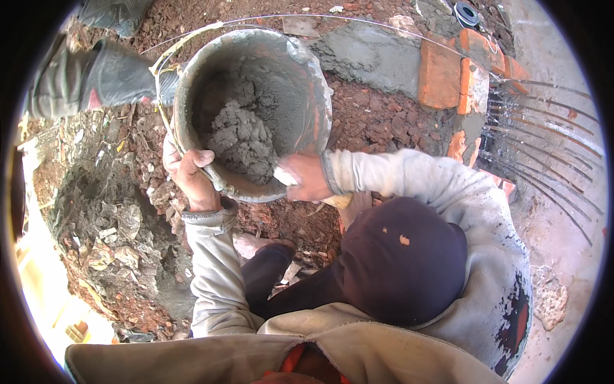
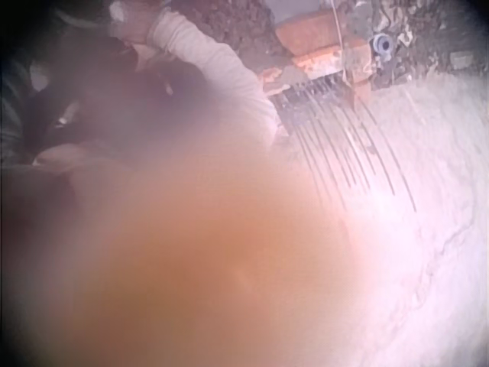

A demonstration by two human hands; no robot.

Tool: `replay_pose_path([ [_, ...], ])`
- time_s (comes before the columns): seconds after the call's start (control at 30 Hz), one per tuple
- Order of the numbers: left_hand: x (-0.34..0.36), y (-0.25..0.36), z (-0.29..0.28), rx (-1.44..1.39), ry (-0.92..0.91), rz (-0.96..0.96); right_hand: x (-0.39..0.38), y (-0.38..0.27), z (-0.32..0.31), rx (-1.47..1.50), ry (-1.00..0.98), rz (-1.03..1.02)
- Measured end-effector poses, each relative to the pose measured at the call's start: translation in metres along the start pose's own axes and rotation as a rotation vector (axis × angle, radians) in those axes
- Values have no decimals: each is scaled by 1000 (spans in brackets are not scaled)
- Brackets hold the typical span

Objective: The person scoops cement from a bucket using a trowel and applies it to the ground and between bricks. The person spreads the cement to prepare the base for brick laying around a rebar structure.

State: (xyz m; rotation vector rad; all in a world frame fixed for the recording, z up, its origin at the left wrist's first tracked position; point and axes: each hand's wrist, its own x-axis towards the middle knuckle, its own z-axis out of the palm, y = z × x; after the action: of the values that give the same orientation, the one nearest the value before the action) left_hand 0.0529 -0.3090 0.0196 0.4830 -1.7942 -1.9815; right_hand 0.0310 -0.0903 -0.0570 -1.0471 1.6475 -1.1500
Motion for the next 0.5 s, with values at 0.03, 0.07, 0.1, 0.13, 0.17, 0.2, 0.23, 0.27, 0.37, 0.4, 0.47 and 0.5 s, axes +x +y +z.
replay_pose_path([
  [0.03, 0, 2, 2, 1, 9, -10, -1, -2, -4, -42, -19, -2],
  [0.07, 1, 0, 3, -22, 27, 8, -2, -8, -14, -91, -36, 1],
  [0.1, -1, 0, 5, -43, 55, 22, -4, -15, -24, -137, -64, 3],
  [0.13, -2, 0, 5, -65, 84, 37, -6, -19, -28, -221, -9, 55],
  [0.17, -3, -2, 5, -72, 90, 36, -13, -21, -32, -306, 44, 120],
  [0.2, -1, -3, 1, -183, 12, 22, -16, -32, -37, -384, 92, 182],
  [0.23, 0, -6, -7, -171, 21, -19, -14, -43, -48, -630, 22, 325],
  [0.27, 4, -6, -11, -161, 25, -43, -4, -42, -52, -737, 88, 316],
  [0.37, 2, -4, -10, -80, 50, -3, -7, -55, -61, -725, 33, 330],
  [0.4, 0, -2, -9, -61, 51, -23, -9, -61, -56, -711, 25, 334],
  [0.47, -9, 10, 6, -19, 64, -66, -16, -63, -58, -739, -76, 357],
  [0.5, -9, 14, 11, 24, 52, -49, -23, -56, -64, -778, -164, 377],
])
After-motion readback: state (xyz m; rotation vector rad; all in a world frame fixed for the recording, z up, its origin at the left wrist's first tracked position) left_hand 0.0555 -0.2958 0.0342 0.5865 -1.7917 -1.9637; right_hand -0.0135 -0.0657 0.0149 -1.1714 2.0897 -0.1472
